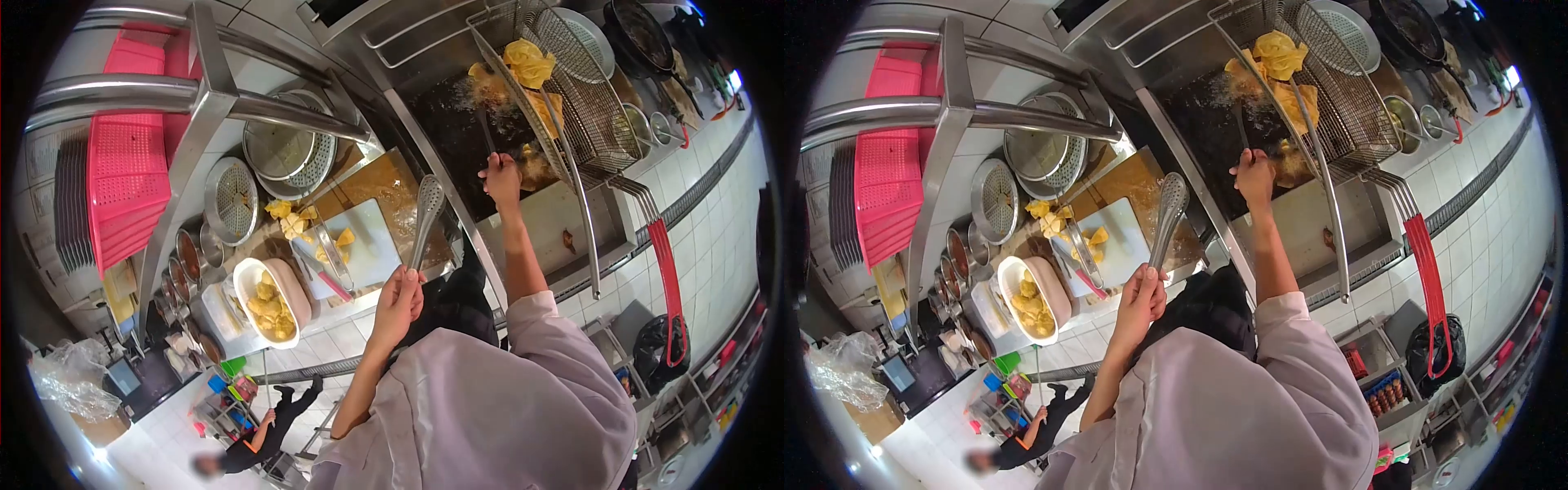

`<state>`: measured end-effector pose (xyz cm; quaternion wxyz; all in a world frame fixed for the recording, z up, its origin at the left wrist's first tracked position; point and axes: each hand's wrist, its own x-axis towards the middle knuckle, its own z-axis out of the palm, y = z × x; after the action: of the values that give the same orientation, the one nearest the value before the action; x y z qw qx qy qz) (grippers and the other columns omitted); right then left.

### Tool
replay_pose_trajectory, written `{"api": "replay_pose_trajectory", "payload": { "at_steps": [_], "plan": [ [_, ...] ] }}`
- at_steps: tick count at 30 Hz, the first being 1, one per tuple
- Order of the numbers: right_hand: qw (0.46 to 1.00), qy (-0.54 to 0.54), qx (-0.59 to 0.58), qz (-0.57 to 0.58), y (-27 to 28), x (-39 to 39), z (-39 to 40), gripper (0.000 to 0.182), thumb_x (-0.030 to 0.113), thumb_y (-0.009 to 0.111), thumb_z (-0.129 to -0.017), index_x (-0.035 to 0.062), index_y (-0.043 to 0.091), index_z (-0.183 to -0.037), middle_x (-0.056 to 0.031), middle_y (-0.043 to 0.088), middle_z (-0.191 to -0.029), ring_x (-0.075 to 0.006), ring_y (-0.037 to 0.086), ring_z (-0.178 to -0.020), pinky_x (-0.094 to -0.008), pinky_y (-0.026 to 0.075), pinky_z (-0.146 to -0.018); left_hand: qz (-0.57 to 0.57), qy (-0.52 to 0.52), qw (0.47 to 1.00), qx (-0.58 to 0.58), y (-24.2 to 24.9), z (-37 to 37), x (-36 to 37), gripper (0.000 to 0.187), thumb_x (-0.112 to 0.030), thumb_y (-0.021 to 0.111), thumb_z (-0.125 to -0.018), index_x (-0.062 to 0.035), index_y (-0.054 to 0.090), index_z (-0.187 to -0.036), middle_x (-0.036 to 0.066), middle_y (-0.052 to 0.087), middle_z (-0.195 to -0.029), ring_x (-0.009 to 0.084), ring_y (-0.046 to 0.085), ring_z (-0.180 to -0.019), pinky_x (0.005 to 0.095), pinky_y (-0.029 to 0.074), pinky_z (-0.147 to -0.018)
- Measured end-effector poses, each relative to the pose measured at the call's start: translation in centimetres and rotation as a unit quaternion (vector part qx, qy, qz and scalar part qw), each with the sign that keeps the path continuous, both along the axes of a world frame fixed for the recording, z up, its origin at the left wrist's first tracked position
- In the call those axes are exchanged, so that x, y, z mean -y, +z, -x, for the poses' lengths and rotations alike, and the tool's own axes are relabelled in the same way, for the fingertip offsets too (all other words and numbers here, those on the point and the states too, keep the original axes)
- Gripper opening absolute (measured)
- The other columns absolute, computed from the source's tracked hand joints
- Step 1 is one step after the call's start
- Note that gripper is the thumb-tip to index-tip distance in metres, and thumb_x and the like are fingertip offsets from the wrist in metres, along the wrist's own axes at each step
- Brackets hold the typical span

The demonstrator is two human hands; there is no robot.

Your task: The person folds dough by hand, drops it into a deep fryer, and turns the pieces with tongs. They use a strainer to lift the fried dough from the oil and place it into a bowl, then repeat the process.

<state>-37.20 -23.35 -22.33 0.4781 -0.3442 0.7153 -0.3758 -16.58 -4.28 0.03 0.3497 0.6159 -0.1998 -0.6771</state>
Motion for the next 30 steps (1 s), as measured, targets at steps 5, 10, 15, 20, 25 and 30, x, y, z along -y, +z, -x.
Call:
{"api": "replay_pose_trajectory", "payload": {
  "at_steps": [5, 10, 15, 20, 25, 30],
  "plan": [
    [1.0, 0.016, -0.007, 0.019, 1.2, -1.6, 1.4, 0.028, 0.022, 0.056, -0.106, -0.0037, 0.066, -0.108, -0.0122, 0.073, -0.068, -0.019, 0.065, -0.046, -0.0341, 0.049, -0.044, -0.007, -0.001, 1.0, 0.0, -0.2, 0.1, 0.2, 0.035, -0.039, 0.049, -0.113, -0.0065, 0.057, -0.106, -0.006, 0.036, -0.064, 0.0032, 0.031, -0.049, 0.0225, 0.023, -0.044],
    [0.999, 0.023, -0.03, 0.016, 3.1, -3.5, 2.2, 0.026, 0.022, 0.055, -0.107, 0.001, 0.067, -0.114, -0.0083, 0.07, -0.068, -0.0128, 0.058, -0.044, -0.0303, 0.045, -0.043, -0.005, -0.002, 1.0, -0.009, -0.5, 0.0, 0.5, 0.034, -0.039, 0.048, -0.114, -0.0067, 0.056, -0.104, -0.006, 0.036, -0.064, 0.0035, 0.031, -0.048, 0.0224, 0.024, -0.044],
    [0.995, 0.051, -0.084, 0.031, 3.8, -5.4, 2.8, 0.027, 0.02, 0.058, -0.106, -0.005, 0.067, -0.11, -0.0149, 0.071, -0.068, -0.0217, 0.072, -0.055, -0.0373, 0.052, -0.048, -0.006, -0.009, 1.0, -0.009, -0.8, -0.1, 0.6, 0.034, -0.038, 0.047, -0.114, -0.0065, 0.056, -0.103, -0.006, 0.036, -0.064, 0.0038, 0.031, -0.048, 0.0226, 0.025, -0.044],
    [0.994, 0.061, -0.091, 0.019, 4.0, -6.6, 3.4, 0.029, 0.022, 0.06, -0.105, -0.0043, 0.068, -0.115, -0.0175, 0.07, -0.068, -0.022, 0.072, -0.055, -0.0378, 0.053, -0.052, -0.007, -0.006, 1.0, 0.004, -1.2, 0.1, 0.5, 0.037, -0.038, 0.048, -0.114, -0.0037, 0.058, -0.106, -0.006, 0.033, -0.063, 0.0038, 0.029, -0.048, 0.0228, 0.022, -0.043],
    [0.98, 0.1, -0.17, 0.025, 4.1, -7.0, 4.5, 0.031, 0.025, 0.059, -0.105, -0.002, 0.068, -0.118, -0.0253, 0.07, -0.074, -0.0393, 0.072, -0.067, -0.0486, 0.055, -0.062, -0.002, -0.016, 1.0, 0.008, -1.4, 0.3, 0.6, 0.037, -0.038, 0.047, -0.114, -0.0035, 0.059, -0.106, -0.006, 0.033, -0.064, 0.0042, 0.03, -0.048, 0.0234, 0.023, -0.044],
    [0.948, 0.16, -0.273, 0.043, 4.6, -7.0, 5.9, 0.033, 0.029, 0.058, -0.105, -0.0004, 0.067, -0.116, -0.029, 0.069, -0.079, -0.0509, 0.068, -0.08, -0.0585, 0.053, -0.07, -0.008, -0.034, 0.999, 0.004, -1.5, 0.3, 0.8, 0.034, -0.038, 0.047, -0.114, -0.0067, 0.055, -0.104, -0.005, 0.036, -0.064, 0.004, 0.031, -0.049, 0.0228, 0.026, -0.045]
  ]
}}
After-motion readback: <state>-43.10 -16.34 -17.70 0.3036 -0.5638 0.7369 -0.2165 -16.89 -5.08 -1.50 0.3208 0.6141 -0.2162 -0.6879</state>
